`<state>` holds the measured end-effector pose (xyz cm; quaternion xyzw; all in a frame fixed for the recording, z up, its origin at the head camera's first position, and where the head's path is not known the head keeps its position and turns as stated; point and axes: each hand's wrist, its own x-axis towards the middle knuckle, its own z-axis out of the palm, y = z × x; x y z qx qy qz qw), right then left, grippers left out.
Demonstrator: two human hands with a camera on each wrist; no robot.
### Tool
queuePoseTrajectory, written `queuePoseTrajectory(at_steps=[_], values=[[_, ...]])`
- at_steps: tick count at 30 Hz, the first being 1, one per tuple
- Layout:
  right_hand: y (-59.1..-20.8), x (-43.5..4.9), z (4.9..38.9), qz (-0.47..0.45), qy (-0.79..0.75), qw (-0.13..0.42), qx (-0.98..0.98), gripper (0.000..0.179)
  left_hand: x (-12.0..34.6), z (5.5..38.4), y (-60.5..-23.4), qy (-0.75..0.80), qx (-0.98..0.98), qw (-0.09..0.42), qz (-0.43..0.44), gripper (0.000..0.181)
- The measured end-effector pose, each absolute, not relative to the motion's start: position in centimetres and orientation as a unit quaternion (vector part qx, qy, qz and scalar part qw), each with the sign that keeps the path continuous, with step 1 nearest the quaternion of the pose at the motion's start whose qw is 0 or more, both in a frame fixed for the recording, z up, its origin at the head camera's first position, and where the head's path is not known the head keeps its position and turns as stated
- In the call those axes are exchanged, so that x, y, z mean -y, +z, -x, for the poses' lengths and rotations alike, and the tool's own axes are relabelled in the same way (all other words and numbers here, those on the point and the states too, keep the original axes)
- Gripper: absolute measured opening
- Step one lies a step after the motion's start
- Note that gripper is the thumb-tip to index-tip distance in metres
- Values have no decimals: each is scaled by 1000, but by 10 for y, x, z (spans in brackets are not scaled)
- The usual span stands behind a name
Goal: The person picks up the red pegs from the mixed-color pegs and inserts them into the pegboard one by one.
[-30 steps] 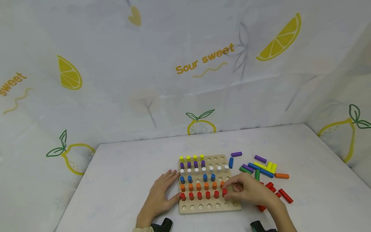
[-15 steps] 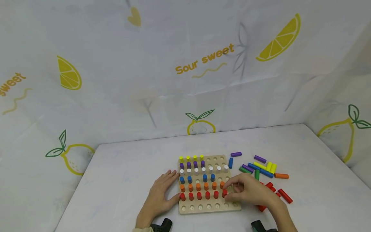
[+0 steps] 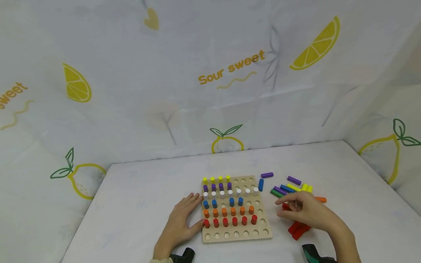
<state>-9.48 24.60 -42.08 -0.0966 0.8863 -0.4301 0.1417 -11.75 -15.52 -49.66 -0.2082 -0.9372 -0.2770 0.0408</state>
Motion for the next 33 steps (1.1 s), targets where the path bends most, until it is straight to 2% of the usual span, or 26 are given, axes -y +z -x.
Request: queuePoseTrajectory(at_steps=[11,19,33], values=[[-422,-260,92,24,-345,128,-929,31,155,117,-496,-281,936,43,206,66],[-426,-259,96,17,-324,142,-935,24,156,117,-497,-278,937,44,205,65],[-428,-249,99,1,-288,153,-945,24,155,117,-496,-279,937,37,205,65]])
